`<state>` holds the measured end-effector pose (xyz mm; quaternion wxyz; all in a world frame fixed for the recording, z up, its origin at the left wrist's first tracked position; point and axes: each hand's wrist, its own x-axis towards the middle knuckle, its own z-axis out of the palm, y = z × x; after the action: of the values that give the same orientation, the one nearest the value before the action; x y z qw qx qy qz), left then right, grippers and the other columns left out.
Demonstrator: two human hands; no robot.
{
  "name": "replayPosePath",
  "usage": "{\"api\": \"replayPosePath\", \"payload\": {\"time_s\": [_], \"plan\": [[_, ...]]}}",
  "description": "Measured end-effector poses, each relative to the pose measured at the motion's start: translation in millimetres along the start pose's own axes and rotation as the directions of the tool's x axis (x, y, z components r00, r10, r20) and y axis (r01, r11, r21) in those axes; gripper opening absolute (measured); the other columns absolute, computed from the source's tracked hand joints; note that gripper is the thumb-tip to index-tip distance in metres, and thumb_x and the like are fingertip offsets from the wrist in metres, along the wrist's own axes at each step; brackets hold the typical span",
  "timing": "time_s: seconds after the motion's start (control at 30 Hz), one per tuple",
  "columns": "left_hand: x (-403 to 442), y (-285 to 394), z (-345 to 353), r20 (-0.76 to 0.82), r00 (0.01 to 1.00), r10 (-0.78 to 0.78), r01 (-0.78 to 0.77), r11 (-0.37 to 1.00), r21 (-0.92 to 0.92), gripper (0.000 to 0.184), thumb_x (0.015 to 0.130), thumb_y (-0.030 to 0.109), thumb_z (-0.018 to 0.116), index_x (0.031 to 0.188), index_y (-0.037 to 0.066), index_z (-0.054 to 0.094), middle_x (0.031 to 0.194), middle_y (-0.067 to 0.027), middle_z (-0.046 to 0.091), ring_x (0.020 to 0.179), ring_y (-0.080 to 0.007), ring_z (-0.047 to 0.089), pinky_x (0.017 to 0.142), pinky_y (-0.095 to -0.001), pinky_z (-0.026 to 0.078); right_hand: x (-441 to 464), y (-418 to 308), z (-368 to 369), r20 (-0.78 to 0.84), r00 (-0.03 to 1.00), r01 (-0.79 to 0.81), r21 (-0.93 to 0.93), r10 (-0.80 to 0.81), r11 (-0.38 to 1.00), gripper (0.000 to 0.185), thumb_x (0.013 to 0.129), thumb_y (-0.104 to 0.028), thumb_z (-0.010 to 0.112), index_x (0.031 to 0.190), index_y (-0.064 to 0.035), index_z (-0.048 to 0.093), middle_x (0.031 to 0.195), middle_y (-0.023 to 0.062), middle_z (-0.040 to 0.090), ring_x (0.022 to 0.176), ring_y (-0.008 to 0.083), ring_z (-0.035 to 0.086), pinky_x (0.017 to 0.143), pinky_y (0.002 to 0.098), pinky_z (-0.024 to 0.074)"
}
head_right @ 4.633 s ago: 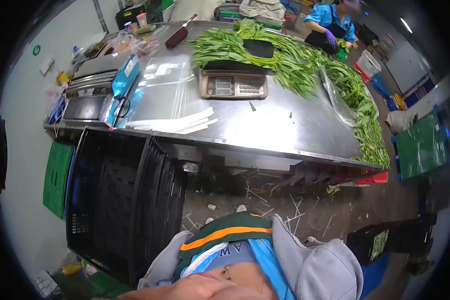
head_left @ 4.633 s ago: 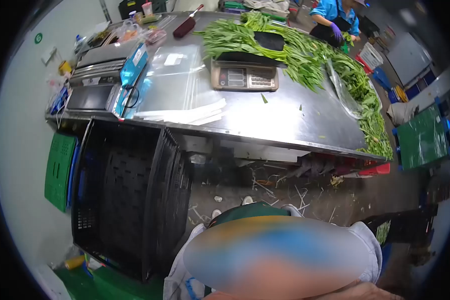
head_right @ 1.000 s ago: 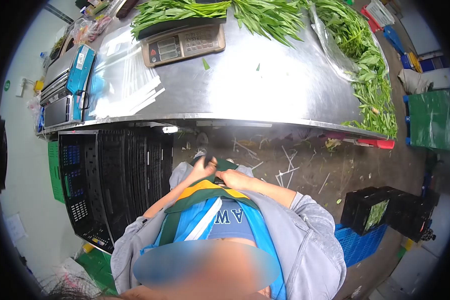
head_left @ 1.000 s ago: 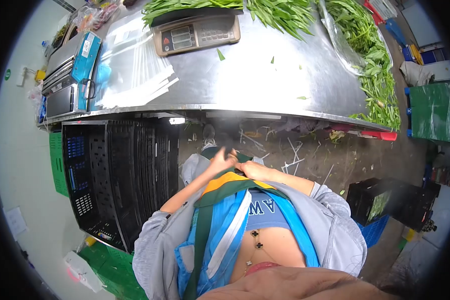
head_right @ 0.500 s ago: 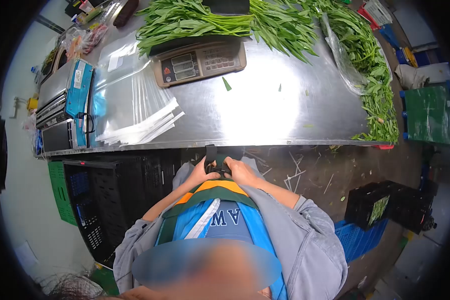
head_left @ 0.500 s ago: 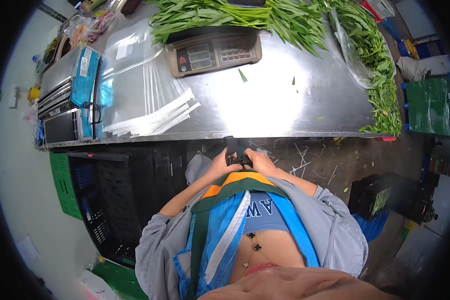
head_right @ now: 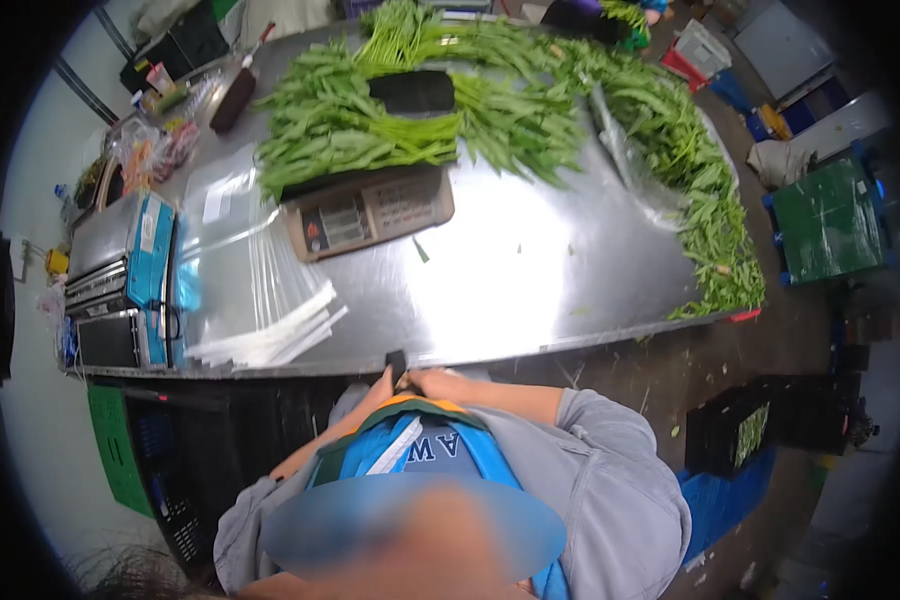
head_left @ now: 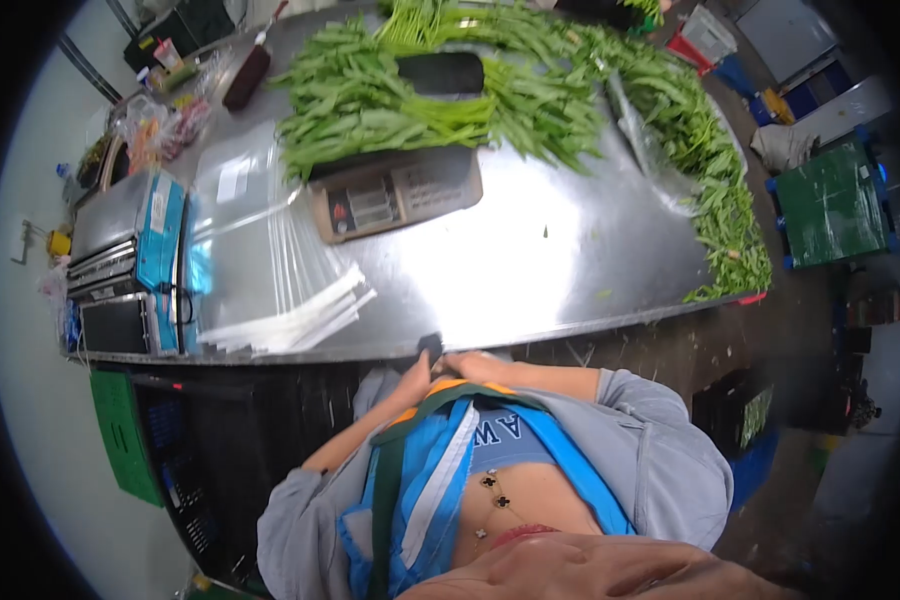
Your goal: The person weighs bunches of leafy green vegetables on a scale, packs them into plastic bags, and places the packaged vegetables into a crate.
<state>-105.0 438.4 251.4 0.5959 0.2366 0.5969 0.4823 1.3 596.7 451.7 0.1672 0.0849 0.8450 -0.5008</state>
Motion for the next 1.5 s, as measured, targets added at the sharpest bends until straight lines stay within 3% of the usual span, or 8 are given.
{"api": "replayPosePath", "payload": {"time_s": [0.07, 0.17, 0.27, 0.33, 0.4, 0.5, 0.57, 1.5], "plan": [[-3, -30, -11, 0.007, 0.994, 0.11, -0.109, 0.969, 0.22, 0.079, 0.072, 0.045, 0.063, 0.12, -0.009, 0.034, 0.106, -0.028, 0.052, 0.1, -0.0361, 0.052, 0.083, -0.0384, 0.042, 12, -8, -12, 0.104, 0.993, 0.06, -0.032, -0.056, 0.998, 0.035, 0.083, -0.029, 0.046, 0.103, 0.0003, 0.048, 0.092, 0.0267, 0.057, 0.088, 0.0399, 0.056, 0.076, 0.0432, 0.0437], [-4, -8, -13, 0.027, 0.995, 0.1, -0.104, 0.954, 0.283, 0.078, 0.072, 0.045, 0.063, 0.12, -0.009, 0.035, 0.106, -0.0277, 0.052, 0.1, -0.0358, 0.052, 0.083, -0.0382, 0.042, 4, -27, -40, 0.161, 0.986, -0.039, 0.024, 0.035, 0.999, 0.037, 0.084, -0.03, 0.046, 0.103, 0.0021, 0.049, 0.096, 0.0232, 0.058, 0.091, 0.0378, 0.056, 0.079, 0.0406, 0.0432], [-6, 42, -1, 0.053, 0.997, 0.064, -0.077, 0.955, 0.287, 0.077, 0.072, 0.045, 0.063, 0.12, -0.009, 0.036, 0.106, -0.0274, 0.053, 0.1, -0.0355, 0.052, 0.083, -0.0381, 0.042, 1, -12, -44, 0.199, 0.98, -0.004, 0.032, -0.003, 0.999, 0.041, 0.084, -0.032, 0.046, 0.106, 0.0021, 0.049, 0.095, 0.023, 0.058, 0.091, 0.0353, 0.056, 0.08, 0.0391, 0.043], [-6, 72, 7, 0.086, 0.995, 0.051, -0.075, 0.952, 0.298, 0.077, 0.072, 0.045, 0.063, 0.119, -0.009, 0.036, 0.106, -0.0272, 0.053, 0.1, -0.0353, 0.052, 0.083, -0.038, 0.042, -3, -12, -48, 0.11, 0.993, 0.033, 0.163, -0.051, 0.986, 0.032, 0.083, -0.027, 0.045, 0.095, 0.0023, 0.048, 0.09, 0.023, 0.059, 0.088, 0.0378, 0.056, 0.074, 0.0397, 0.043], [-2, 93, 15, 0.114, 0.992, 0.049, -0.081, 0.949, 0.305, 0.076, 0.072, 0.045, 0.063, 0.119, -0.008, 0.036, 0.106, -0.027, 0.053, 0.1, -0.0351, 0.052, 0.083, -0.0379, 0.042, -4, -14, -49, 0.011, 1.0, -0.01, 0.066, 0.009, 0.998, 0.034, 0.084, -0.029, 0.044, 0.097, 0.0018, 0.046, 0.088, 0.0262, 0.058, 0.085, 0.04, 0.056, 0.072, 0.041, 0.0429], [2, 116, 21, 0.149, 0.987, 0.053, -0.099, 0.943, 0.319, 0.075, 0.072, 0.045, 0.063, 0.119, -0.008, 0.037, 0.106, -0.0267, 0.053, 0.099, -0.0348, 0.053, 0.083, -0.0377, 0.042, -3, -9, -48, 0.037, 0.991, -0.134, 0.161, 0.13, 0.978, 0.046, 0.085, -0.038, 0.042, 0.099, 0.0051, 0.05, 0.101, 0.0274, 0.054, 0.096, 0.0363, 0.054, 0.082, 0.0365, 0.0399], [1, 123, 23, 0.164, 0.985, 0.05, -0.102, 0.94, 0.326, 0.075, 0.072, 0.045, 0.063, 0.118, -0.008, 0.037, 0.105, -0.0265, 0.053, 0.099, -0.0346, 0.053, 0.083, -0.0376, 0.042, 2, 4, -42, 0.02, 0.992, -0.128, 0.139, 0.127, 0.982, 0.043, 0.086, -0.036, 0.042, 0.103, 0.0037, 0.047, 0.098, 0.0275, 0.056, 0.094, 0.0372, 0.055, 0.079, 0.0374, 0.0412], [-24, 105, -17, 0.137, 0.987, -0.081, 0.037, 0.954, 0.297, 0.067, 0.074, 0.044, 0.062, 0.115, -0.005, 0.043, 0.104, -0.0238, 0.055, 0.098, -0.0318, 0.054, 0.082, -0.0361, 0.042, 1, 7, -45, 0.251, 0.967, -0.026, 0.253, -0.039, 0.967, 0.045, 0.085, -0.033, 0.045, 0.112, 0.0031, 0.046, 0.102, 0.0227, 0.057, 0.096, 0.0312, 0.055, 0.081, 0.034, 0.0411]]}}
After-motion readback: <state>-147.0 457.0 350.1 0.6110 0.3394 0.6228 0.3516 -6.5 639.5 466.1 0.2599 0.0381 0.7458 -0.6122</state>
